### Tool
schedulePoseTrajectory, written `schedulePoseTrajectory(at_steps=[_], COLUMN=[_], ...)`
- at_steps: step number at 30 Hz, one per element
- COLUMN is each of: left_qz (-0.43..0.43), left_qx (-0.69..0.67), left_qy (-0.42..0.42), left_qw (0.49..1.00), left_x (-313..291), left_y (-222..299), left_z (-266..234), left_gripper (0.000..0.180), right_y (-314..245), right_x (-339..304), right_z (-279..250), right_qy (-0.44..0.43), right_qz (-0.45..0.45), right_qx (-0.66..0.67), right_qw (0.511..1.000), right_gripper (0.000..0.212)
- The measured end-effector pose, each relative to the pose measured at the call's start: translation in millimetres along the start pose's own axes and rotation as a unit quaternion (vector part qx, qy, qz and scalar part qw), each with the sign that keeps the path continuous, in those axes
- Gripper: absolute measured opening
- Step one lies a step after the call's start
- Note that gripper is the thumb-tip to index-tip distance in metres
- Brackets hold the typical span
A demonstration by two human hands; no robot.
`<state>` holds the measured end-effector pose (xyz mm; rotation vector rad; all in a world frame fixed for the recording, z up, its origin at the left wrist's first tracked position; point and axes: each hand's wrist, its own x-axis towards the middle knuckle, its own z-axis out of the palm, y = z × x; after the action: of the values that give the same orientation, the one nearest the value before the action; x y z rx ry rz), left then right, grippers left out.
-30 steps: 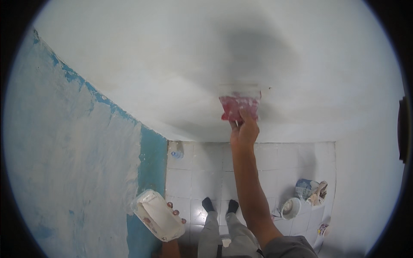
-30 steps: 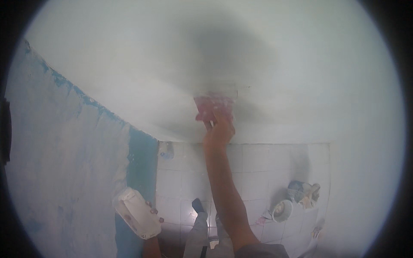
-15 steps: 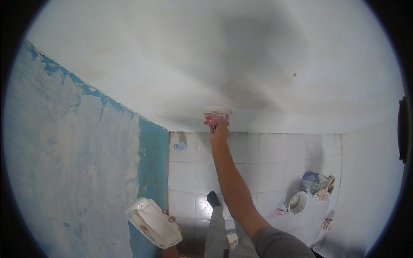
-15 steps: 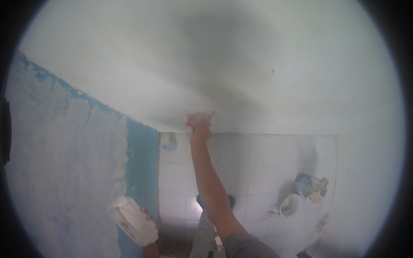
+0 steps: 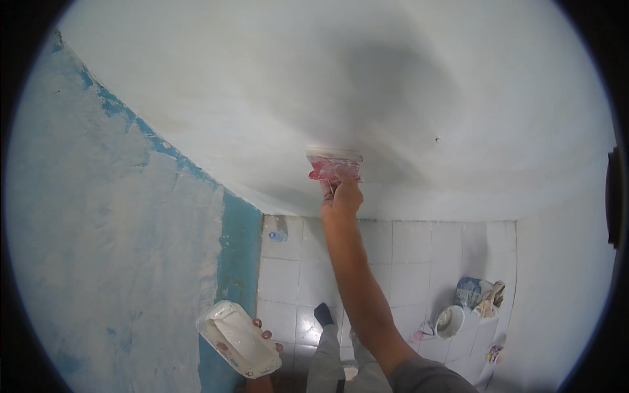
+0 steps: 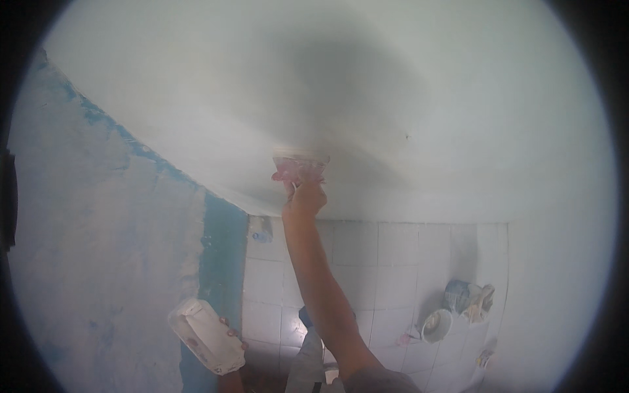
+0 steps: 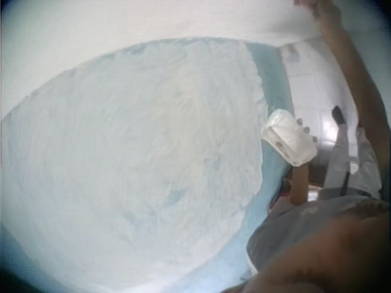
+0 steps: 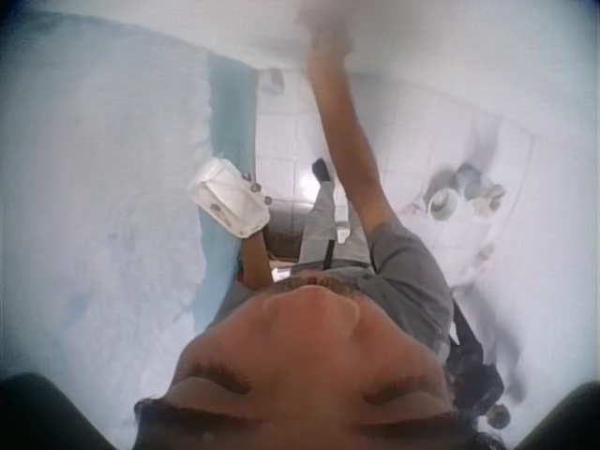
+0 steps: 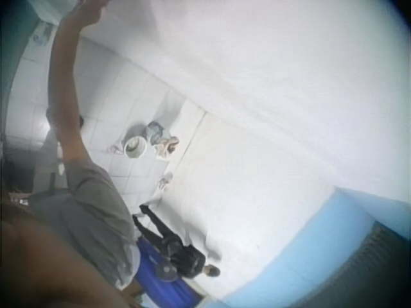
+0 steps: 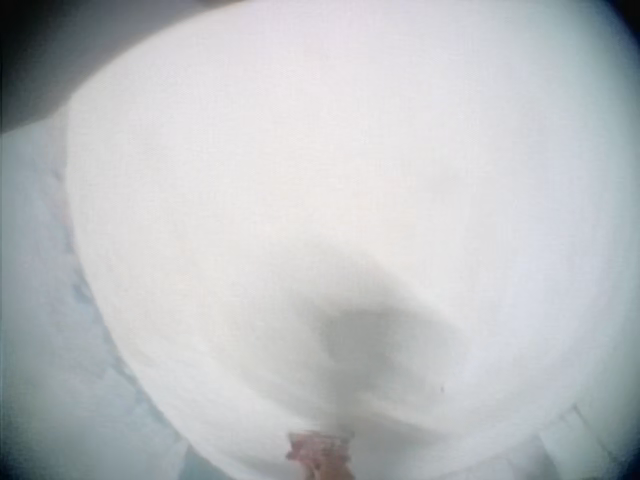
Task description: The person applies white plaster to a ceiling using a trowel and a hawk. They repeatedly scoop plaster from the hawk and spread it across the ceiling surface in smooth strokes.
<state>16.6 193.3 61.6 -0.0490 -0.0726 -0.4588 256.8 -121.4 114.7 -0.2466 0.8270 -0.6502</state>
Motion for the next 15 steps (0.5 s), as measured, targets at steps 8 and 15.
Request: schedulePoseTrajectory(at_steps=[8, 15], left_qz=[0.018, 0.035], left_qx=[0.000, 0.001], left_qy=[0.009, 0.031], left_qw=[1.000, 0.999], left_x=[-4.3, -7.8], left_y=[5.2, 8.0], left_z=[-2.3, 3.2], left_gripper=[0.082, 0.082], right_y=[21.6, 129.5], right_x=[9.0, 116.1], right_z=[-62.9, -138.5], right_qy=[-0.027, 0.056], right_qz=[0.033, 0.114], right_qx=[-0.008, -0.027], right_qw=[0.999, 0.992], right_gripper=[0.026, 0.026])
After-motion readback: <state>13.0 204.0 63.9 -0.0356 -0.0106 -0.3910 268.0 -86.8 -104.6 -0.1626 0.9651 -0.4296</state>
